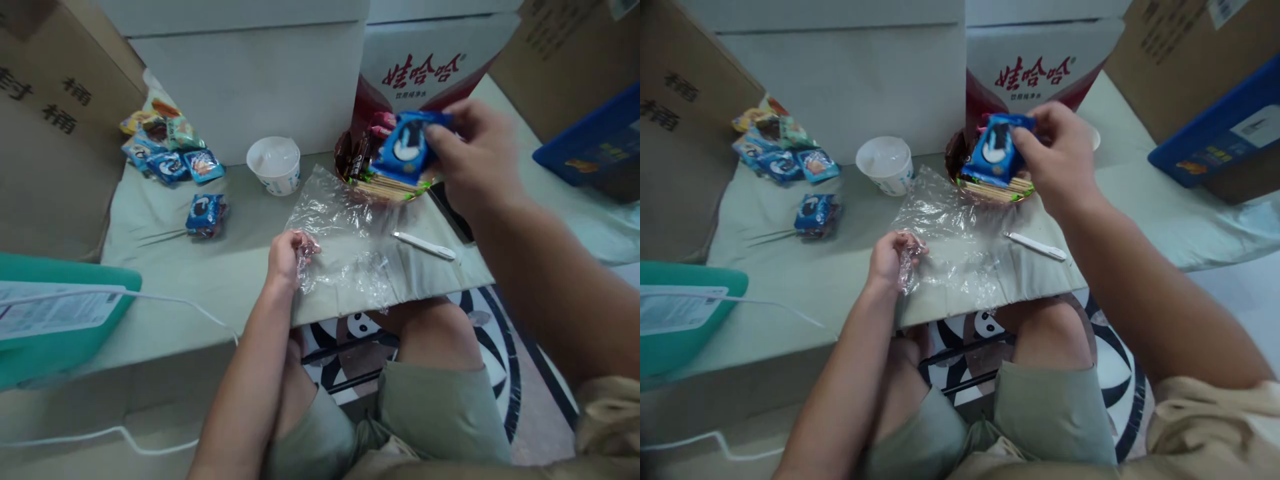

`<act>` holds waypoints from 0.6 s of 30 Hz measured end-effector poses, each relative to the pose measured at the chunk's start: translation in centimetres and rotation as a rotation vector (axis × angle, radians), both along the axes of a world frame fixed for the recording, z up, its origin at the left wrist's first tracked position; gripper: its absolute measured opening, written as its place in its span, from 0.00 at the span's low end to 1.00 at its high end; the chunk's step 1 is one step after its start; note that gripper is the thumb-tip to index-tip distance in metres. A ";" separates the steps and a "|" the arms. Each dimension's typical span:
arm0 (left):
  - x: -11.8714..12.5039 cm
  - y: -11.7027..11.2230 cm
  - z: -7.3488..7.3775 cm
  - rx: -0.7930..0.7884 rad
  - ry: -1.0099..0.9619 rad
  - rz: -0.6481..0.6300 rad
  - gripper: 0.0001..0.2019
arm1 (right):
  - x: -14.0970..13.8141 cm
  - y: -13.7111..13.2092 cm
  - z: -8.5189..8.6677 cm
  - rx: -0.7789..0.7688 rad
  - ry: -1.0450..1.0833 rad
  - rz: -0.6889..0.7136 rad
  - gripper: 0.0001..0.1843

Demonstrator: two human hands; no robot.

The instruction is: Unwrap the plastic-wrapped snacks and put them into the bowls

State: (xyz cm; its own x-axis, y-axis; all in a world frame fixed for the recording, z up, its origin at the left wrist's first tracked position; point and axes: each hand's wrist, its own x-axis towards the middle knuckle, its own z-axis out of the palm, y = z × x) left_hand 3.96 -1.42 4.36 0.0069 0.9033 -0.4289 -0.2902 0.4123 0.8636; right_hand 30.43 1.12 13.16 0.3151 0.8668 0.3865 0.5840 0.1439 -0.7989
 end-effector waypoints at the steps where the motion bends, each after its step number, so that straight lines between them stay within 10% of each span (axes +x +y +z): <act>1: -0.1 0.0 -0.1 0.007 -0.006 -0.006 0.06 | -1.2 2.1 1.0 -0.018 -0.027 -0.030 0.05; 7: -0.7 0.2 -0.3 0.009 -0.028 -0.025 0.07 | -3.9 8.1 3.5 -0.220 -0.080 -0.089 0.08; 18: -0.4 -0.2 0.6 0.031 -0.048 -0.061 0.06 | 5.9 1.6 1.8 -0.296 0.149 -0.329 0.14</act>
